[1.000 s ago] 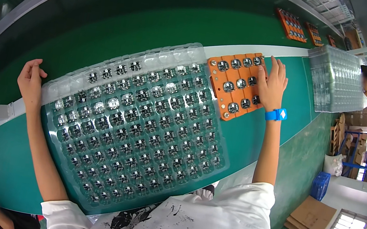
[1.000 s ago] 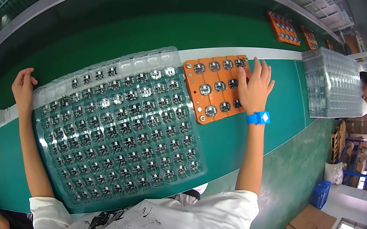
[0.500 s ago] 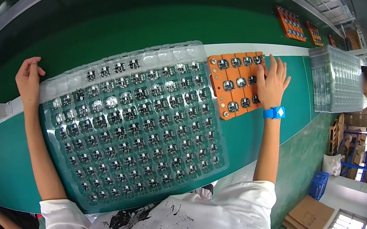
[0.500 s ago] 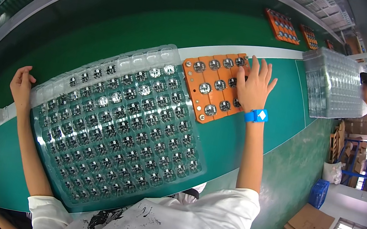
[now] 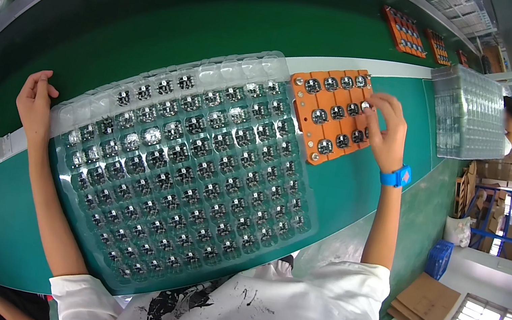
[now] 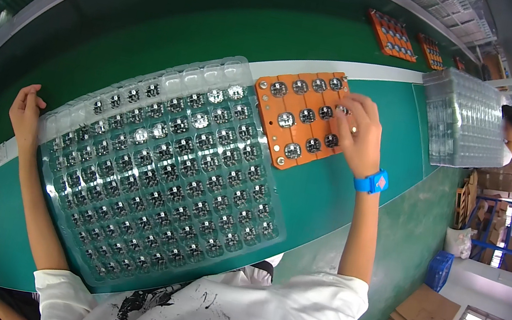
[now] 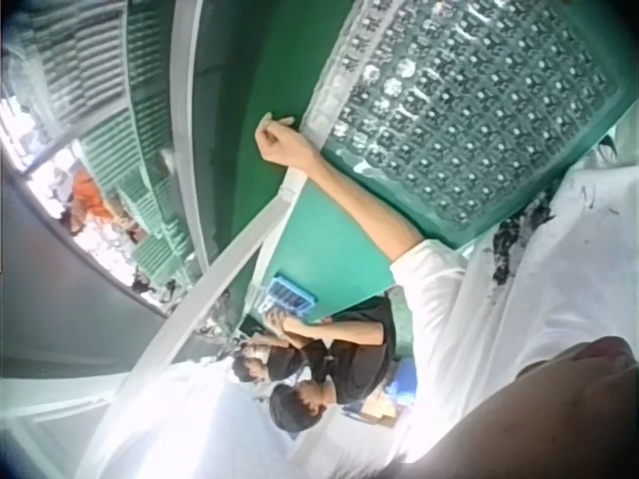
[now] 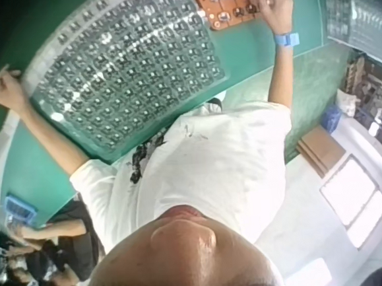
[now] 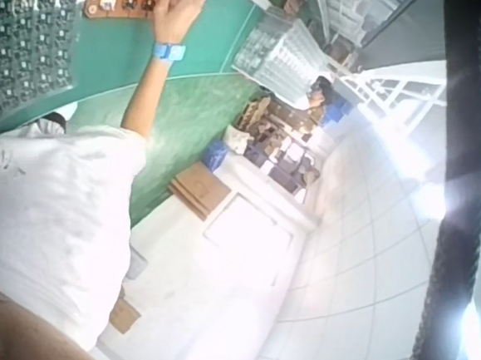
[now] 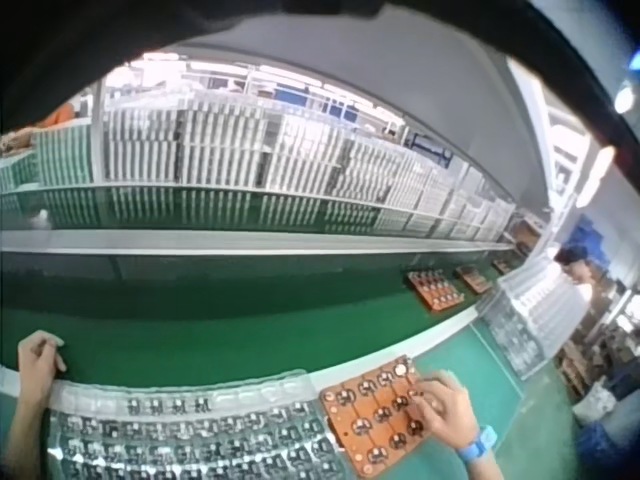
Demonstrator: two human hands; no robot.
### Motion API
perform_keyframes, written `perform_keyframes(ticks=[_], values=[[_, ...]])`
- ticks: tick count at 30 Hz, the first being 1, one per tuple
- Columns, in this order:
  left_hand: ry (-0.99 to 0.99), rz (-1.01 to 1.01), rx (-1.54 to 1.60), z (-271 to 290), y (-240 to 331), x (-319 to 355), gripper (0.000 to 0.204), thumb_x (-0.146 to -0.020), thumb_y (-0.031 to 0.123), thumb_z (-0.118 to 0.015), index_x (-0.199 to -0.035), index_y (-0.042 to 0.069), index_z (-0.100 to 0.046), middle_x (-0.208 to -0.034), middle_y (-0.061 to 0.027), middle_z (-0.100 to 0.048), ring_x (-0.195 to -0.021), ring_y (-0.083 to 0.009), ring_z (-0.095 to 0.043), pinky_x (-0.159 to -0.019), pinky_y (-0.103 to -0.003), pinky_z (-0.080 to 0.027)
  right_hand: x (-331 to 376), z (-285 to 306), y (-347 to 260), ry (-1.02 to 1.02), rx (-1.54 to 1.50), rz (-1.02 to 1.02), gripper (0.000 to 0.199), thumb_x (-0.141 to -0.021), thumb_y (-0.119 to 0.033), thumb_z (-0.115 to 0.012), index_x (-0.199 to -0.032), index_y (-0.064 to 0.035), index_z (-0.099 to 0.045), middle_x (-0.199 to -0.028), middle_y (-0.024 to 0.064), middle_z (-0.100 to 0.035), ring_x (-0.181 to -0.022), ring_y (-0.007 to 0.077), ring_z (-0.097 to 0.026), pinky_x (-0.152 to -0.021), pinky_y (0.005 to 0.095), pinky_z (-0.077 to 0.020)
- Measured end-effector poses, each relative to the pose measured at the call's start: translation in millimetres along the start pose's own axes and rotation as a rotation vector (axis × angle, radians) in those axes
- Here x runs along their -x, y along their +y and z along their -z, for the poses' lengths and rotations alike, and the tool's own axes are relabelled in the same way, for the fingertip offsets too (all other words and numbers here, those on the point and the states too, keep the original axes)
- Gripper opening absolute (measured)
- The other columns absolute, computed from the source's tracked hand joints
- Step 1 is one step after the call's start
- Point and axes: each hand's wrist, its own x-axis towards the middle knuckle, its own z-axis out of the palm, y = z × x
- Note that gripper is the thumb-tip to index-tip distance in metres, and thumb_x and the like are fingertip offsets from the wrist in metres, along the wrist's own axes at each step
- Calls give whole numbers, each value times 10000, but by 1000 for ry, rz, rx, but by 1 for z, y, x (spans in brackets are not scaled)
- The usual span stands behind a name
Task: Placing small silver electronic components into a grid tray at an assembly station.
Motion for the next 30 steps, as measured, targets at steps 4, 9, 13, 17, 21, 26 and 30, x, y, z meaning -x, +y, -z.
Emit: perform_keyframes(ticks=[4,9,13,17,21,26,30], values=[[-14,-11,-5,-1,1,0,212,-961,166,-497,-1042,29,-637,-657,32,-528,-578,-23,-415,-523,-177,-291,3,4,3,-181,71,107,202,-720,58,-633,-909,-12,-655,-910,100,-599,-832,277,-575,-697,350,-489],[-2,10,-16,-1,0,0,217,-960,164,-495,-1051,26,-637,-662,30,-528,-581,-23,-414,-525,-176,-290,-2,-2,8,-196,153,248,160,-699,64,-656,-844,-3,-654,-841,87,-596,-773,260,-563,-633,355,-482],[-13,4,-29,2,0,0,217,-958,159,-495,-1053,26,-637,-668,28,-532,-587,-23,-417,-528,-176,-293,-12,1,12,-311,202,350,161,-657,68,-668,-804,9,-643,-814,91,-591,-770,273,-558,-635,366,-483],[-10,4,-64,5,-7,-3,217,-957,155,-495,-1062,28,-636,-673,27,-535,-591,-23,-419,-534,-174,-297,-23,2,17,-421,195,397,166,-624,73,-665,-779,19,-637,-802,98,-589,-777,283,-558,-648,372,-487],[-8,-22,-83,6,-9,-6,215,-951,163,-507,-1046,29,-645,-661,27,-534,-581,-21,-416,-520,-180,-291,-33,4,22,-549,210,410,155,-610,76,-657,-756,28,-630,-793,114,-588,-788,296,-561,-665,379,-492],[-17,-12,-69,9,-15,-7,219,-956,167,-501,-1061,31,-637,-670,27,-537,-585,-22,-418,-528,-177,-297,-29,0,25,-526,210,419,132,-616,80,-649,-736,32,-623,-779,129,-581,-794,305,-563,-670,384,-493],[-48,-21,-60,6,-19,-8,223,-960,169,-495,-1078,34,-627,-680,31,-542,-581,-23,-419,-529,-174,-301,-27,3,23,-496,135,392,146,-645,74,-644,-781,29,-617,-821,123,-587,-793,309,-562,-674,386,-491]])
